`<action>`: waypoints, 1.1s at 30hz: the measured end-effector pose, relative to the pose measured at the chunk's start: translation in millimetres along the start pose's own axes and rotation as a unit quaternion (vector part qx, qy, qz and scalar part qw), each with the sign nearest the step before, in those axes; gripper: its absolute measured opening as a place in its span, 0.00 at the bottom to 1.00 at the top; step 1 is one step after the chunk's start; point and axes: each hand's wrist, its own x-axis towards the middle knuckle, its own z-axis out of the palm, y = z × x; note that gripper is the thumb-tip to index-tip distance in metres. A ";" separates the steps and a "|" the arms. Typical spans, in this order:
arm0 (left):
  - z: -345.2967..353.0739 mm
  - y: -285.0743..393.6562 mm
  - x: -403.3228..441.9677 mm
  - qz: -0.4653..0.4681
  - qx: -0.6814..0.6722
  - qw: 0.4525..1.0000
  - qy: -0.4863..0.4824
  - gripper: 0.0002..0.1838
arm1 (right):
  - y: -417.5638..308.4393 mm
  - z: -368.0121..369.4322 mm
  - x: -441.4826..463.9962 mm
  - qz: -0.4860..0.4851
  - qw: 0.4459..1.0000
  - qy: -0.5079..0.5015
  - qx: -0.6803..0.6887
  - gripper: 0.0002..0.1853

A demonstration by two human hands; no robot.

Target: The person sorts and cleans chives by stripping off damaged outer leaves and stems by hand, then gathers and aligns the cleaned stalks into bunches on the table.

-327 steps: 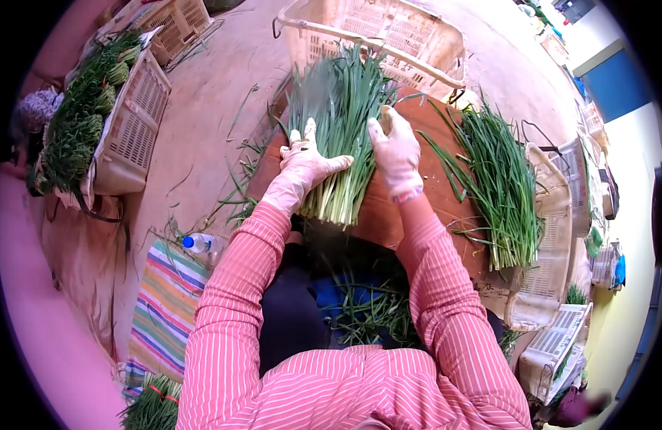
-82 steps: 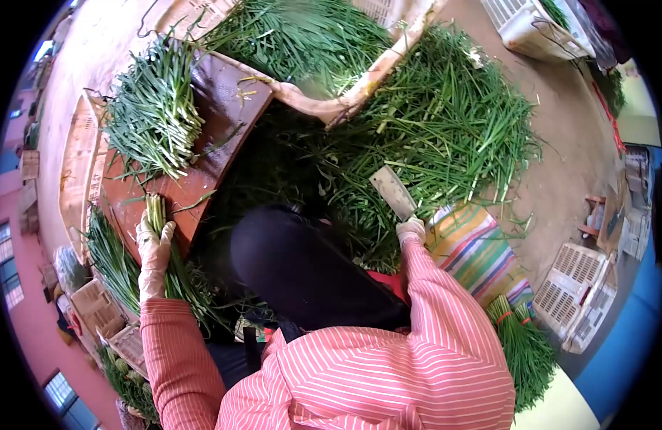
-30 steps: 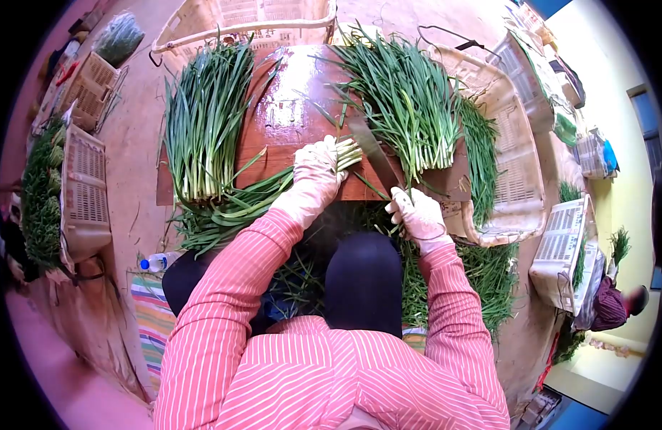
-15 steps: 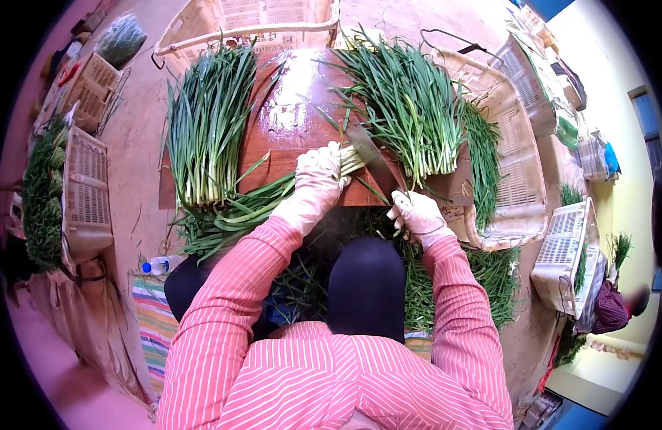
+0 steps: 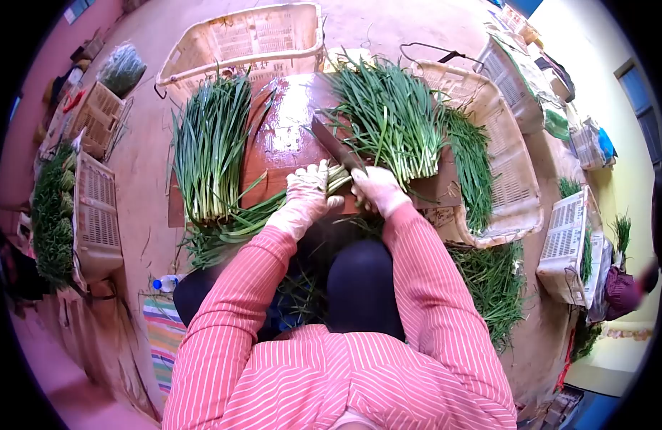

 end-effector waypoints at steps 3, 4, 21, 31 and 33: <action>-8.9 -1.4 -8.1 -0.022 -0.020 0.998 -0.052 0.60 | 55.2 -8.7 -66.1 -0.070 0.991 0.113 0.024 0.17; -7.6 -4.1 -9.6 -0.025 -0.028 0.998 -0.059 0.60 | 53.9 -16.2 -109.2 -0.030 0.989 0.119 0.088 0.15; 7.9 -12.1 -31.6 -0.078 -0.159 0.984 0.012 0.21 | 196.9 13.9 -197.9 -0.193 0.882 0.377 -0.207 0.14; -51.9 -50.3 -88.9 0.015 -0.690 0.719 -0.081 0.27 | -10.4 41.6 49.6 -0.425 0.807 0.175 -0.370 0.14; -61.4 -54.5 -97.9 0.006 -0.692 0.715 -0.099 0.25 | 3.9 37.6 46.7 -0.347 0.851 0.115 -0.377 0.24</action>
